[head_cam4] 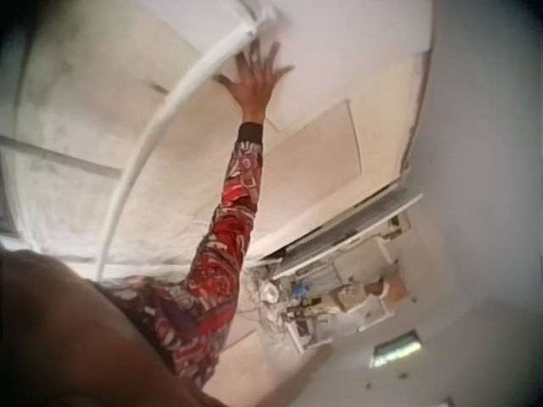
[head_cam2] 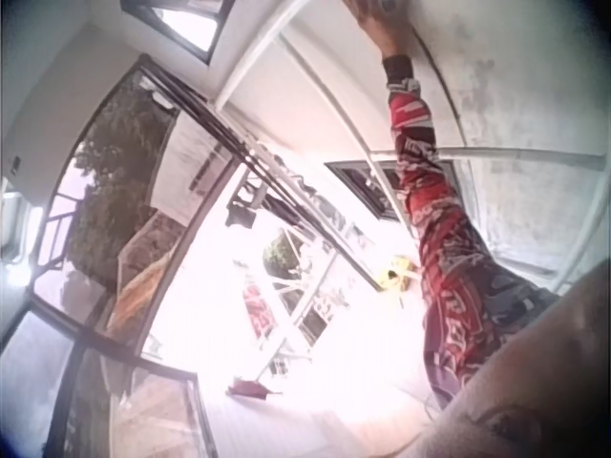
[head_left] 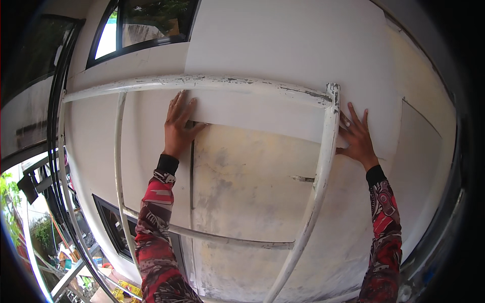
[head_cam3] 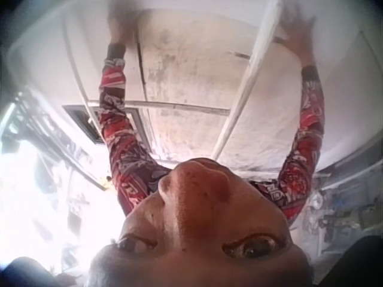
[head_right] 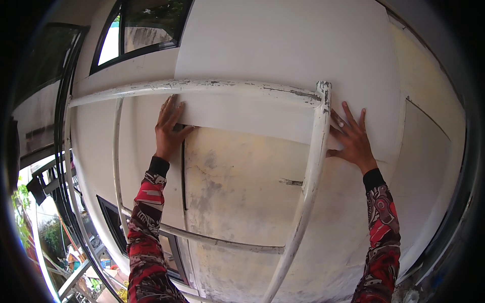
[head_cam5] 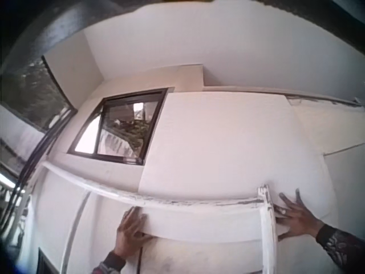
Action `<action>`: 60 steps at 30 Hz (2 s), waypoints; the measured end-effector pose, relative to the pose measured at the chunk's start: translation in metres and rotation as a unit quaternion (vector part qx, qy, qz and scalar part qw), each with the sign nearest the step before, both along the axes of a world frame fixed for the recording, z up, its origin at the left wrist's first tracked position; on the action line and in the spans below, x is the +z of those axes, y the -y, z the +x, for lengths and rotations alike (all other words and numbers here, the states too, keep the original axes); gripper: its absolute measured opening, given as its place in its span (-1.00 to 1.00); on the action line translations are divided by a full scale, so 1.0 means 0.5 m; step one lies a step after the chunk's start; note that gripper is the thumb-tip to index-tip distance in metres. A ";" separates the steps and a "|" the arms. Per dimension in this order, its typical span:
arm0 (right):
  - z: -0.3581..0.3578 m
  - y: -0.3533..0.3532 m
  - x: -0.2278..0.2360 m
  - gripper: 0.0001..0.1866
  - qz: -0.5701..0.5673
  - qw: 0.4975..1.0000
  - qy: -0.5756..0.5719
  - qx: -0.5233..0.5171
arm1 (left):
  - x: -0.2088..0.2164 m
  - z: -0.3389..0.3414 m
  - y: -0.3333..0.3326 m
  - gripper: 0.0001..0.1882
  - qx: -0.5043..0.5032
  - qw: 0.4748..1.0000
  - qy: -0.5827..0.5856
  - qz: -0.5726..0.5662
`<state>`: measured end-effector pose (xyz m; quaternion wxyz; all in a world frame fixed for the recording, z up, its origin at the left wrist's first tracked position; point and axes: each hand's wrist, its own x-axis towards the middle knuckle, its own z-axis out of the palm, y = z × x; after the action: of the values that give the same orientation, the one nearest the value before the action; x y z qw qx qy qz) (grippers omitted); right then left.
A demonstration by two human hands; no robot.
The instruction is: The person picks up a panel by hand, positions and aligns it against the wall to test the fit, and then lowers it.
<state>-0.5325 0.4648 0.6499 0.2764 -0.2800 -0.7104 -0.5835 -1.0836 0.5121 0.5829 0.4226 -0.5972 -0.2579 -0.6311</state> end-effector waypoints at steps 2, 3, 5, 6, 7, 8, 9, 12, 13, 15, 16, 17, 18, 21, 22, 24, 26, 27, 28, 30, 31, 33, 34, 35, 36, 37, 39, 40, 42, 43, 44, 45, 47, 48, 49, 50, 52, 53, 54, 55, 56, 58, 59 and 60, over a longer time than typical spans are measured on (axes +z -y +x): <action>0.001 -0.003 0.004 -0.17 0.001 1.000 0.005 0.011 | -0.005 -0.004 0.000 -0.19 -0.017 1.000 -0.002 0.002; 0.001 -0.006 0.007 -0.17 0.003 1.000 0.006 0.017 | -0.003 -0.006 -0.001 -0.19 -0.007 1.000 -0.003 0.007; -0.012 -0.002 0.021 -0.15 -0.003 1.000 0.001 0.020 | 0.004 -0.013 -0.004 -0.19 0.003 1.000 -0.002 0.009; -0.018 0.000 0.030 -0.15 -0.008 1.000 -0.006 0.010 | 0.010 -0.018 -0.005 -0.18 0.022 1.000 -0.004 0.016; -0.023 -0.002 0.034 -0.14 -0.015 1.000 -0.013 0.002 | 0.013 -0.022 -0.003 -0.18 0.043 0.999 -0.006 0.019; -0.025 -0.003 0.038 -0.09 -0.012 1.000 -0.013 0.004 | 0.018 -0.025 -0.002 -0.18 0.048 0.999 -0.004 0.015; -0.029 -0.006 0.042 -0.09 -0.016 1.000 -0.011 0.009 | 0.022 -0.025 -0.001 -0.19 0.033 0.999 -0.004 0.018; -0.024 -0.012 0.045 -0.04 -0.001 1.000 -0.008 -0.002 | 0.023 -0.027 -0.011 -0.21 0.014 1.000 -0.003 0.022; -0.023 -0.013 0.049 -0.04 -0.001 1.000 -0.006 0.000 | 0.025 -0.028 -0.012 -0.22 0.012 1.000 -0.005 0.026; -0.019 -0.014 0.059 -0.04 0.009 1.000 -0.011 0.007 | 0.036 -0.024 -0.016 -0.23 0.029 0.999 0.000 0.037; -0.020 -0.013 0.061 -0.04 0.011 1.000 -0.012 0.007 | 0.047 -0.017 -0.016 -0.24 0.043 0.998 0.001 0.049; -0.019 -0.012 0.063 -0.06 0.010 1.000 -0.016 0.000 | 0.045 -0.007 -0.012 -0.24 0.042 0.998 -0.001 0.052; -0.017 -0.009 0.064 -0.08 0.010 1.000 -0.021 -0.007 | 0.029 0.006 -0.005 -0.24 0.021 0.997 0.055 0.039; -0.021 -0.008 0.066 -0.12 0.001 1.000 -0.014 -0.007 | 0.014 0.010 0.002 -0.23 0.002 0.995 0.099 0.028; -0.019 -0.012 0.066 -0.13 0.014 1.000 -0.005 -0.004 | 0.013 0.001 -0.001 -0.22 0.002 0.996 0.088 0.031; -0.017 -0.017 0.069 -0.13 0.016 1.000 -0.011 -0.005 | 0.022 0.000 -0.006 -0.21 0.005 0.997 0.071 0.032; -0.013 -0.010 0.065 -0.14 0.013 1.000 -0.016 -0.002 | 0.027 0.007 0.000 -0.22 0.052 0.996 0.060 0.030; -0.013 -0.008 0.065 -0.14 0.014 1.000 -0.021 -0.003 | 0.029 0.003 0.005 -0.22 0.051 0.997 0.056 0.030; -0.011 -0.003 0.068 -0.13 0.004 1.000 -0.022 0.002 | 0.034 -0.004 0.005 -0.23 0.058 0.997 0.039 0.024; -0.010 0.010 0.068 -0.13 -0.004 1.000 -0.027 0.003 | 0.037 -0.007 0.004 -0.23 0.062 0.998 0.018 0.021; -0.010 0.004 0.066 -0.11 -0.010 1.000 -0.027 -0.004 | 0.033 -0.007 0.003 -0.22 0.075 0.997 0.030 0.010; -0.006 0.000 0.066 -0.09 -0.018 0.999 -0.031 -0.010 | 0.029 -0.003 -0.005 -0.21 0.090 0.995 0.040 -0.002; -0.009 -0.004 0.066 -0.07 -0.005 1.000 -0.024 -0.009 | 0.023 -0.001 -0.002 -0.22 0.091 0.994 0.053 0.008; -0.013 -0.010 0.065 -0.05 0.007 1.000 -0.016 -0.007 | 0.017 0.001 -0.001 -0.23 0.094 0.993 0.067 0.016; -0.013 -0.011 0.064 -0.05 0.003 1.000 -0.014 -0.004 | 0.017 0.000 -0.004 -0.23 0.097 0.993 0.068 0.012; -0.014 -0.012 0.063 -0.04 0.014 1.000 -0.012 0.000 | 0.019 -0.005 -0.003 -0.24 0.088 0.994 0.055 0.021; -0.001 -0.004 0.064 -0.02 0.011 1.000 -0.001 0.008 | 0.026 0.009 -0.001 -0.25 0.068 0.996 0.049 0.028; -0.004 -0.020 0.061 -0.02 0.014 1.000 -0.002 0.009 | 0.023 0.000 0.000 -0.25 0.082 0.995 0.046 0.027; 0.002 -0.022 0.067 -0.01 0.005 1.000 0.004 0.004 | 0.028 -0.006 -0.008 -0.25 0.094 0.994 0.044 0.032; 0.007 -0.023 0.072 0.00 0.018 1.000 0.002 -0.002 | 0.032 -0.004 -0.008 -0.25 0.100 0.994 0.042 0.033; 0.010 -0.021 0.071 0.02 0.030 1.000 0.000 -0.009 | 0.038 -0.001 -0.009 -0.24 0.099 0.993 0.037 0.045; 0.010 -0.018 0.070 0.02 0.015 1.000 0.006 -0.006 | 0.042 -0.001 -0.016 -0.24 0.086 0.994 0.034 0.064; 0.008 -0.021 0.075 0.02 0.029 0.999 -0.003 -0.016 | 0.044 -0.007 -0.030 -0.24 0.078 0.993 0.038 0.075; 0.005 -0.026 0.073 -0.02 0.023 1.000 -0.003 -0.019 | 0.042 -0.012 -0.033 -0.24 0.083 0.993 0.041 0.070; 0.007 -0.029 0.072 -0.02 0.022 1.000 0.000 -0.016 | 0.043 -0.012 -0.036 -0.23 0.058 0.995 0.038 0.072; 0.011 -0.028 0.070 -0.02 0.027 0.999 0.000 -0.028 | 0.042 -0.009 -0.038 -0.22 0.032 0.996 0.035 0.076; 0.028 -0.031 0.062 -0.01 0.037 0.999 0.000 -0.035 | 0.025 0.032 -0.042 -0.21 0.048 0.996 0.040 0.064; 0.042 -0.025 0.056 0.01 0.036 0.999 -0.003 -0.037 | 0.021 0.047 -0.040 -0.19 0.059 0.996 0.045 0.051; 0.054 -0.022 0.052 0.04 0.036 0.999 -0.006 -0.040 | 0.026 0.051 -0.036 -0.18 0.082 0.995 0.045 0.042; 0.057 -0.020 0.051 0.04 0.041 0.998 -0.007 -0.038 | 0.030 0.054 -0.031 -0.18 0.084 0.994 0.044 0.047; 0.059 -0.020 0.050 0.05 0.037 0.999 0.000 -0.033 | 0.028 0.057 -0.025 -0.18 0.089 0.994 0.044 0.043; 0.080 -0.003 0.055 0.06 0.040 0.999 0.008 -0.031 | 0.017 0.078 -0.014 -0.18 0.091 0.994 0.045 0.045; 0.094 0.004 0.060 0.07 0.031 0.999 0.014 -0.040 | 0.008 0.093 -0.010 -0.20 0.109 0.993 0.033 0.037; 0.105 0.006 0.064 0.08 0.022 0.998 0.019 -0.050 | 0.005 0.102 -0.007 -0.22 0.128 0.991 0.021 0.029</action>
<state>-0.4798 0.4617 0.6819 0.2393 -0.2974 -0.6877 -0.6175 -1.0327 0.5157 0.5854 0.5112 -0.5337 -0.3228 -0.5913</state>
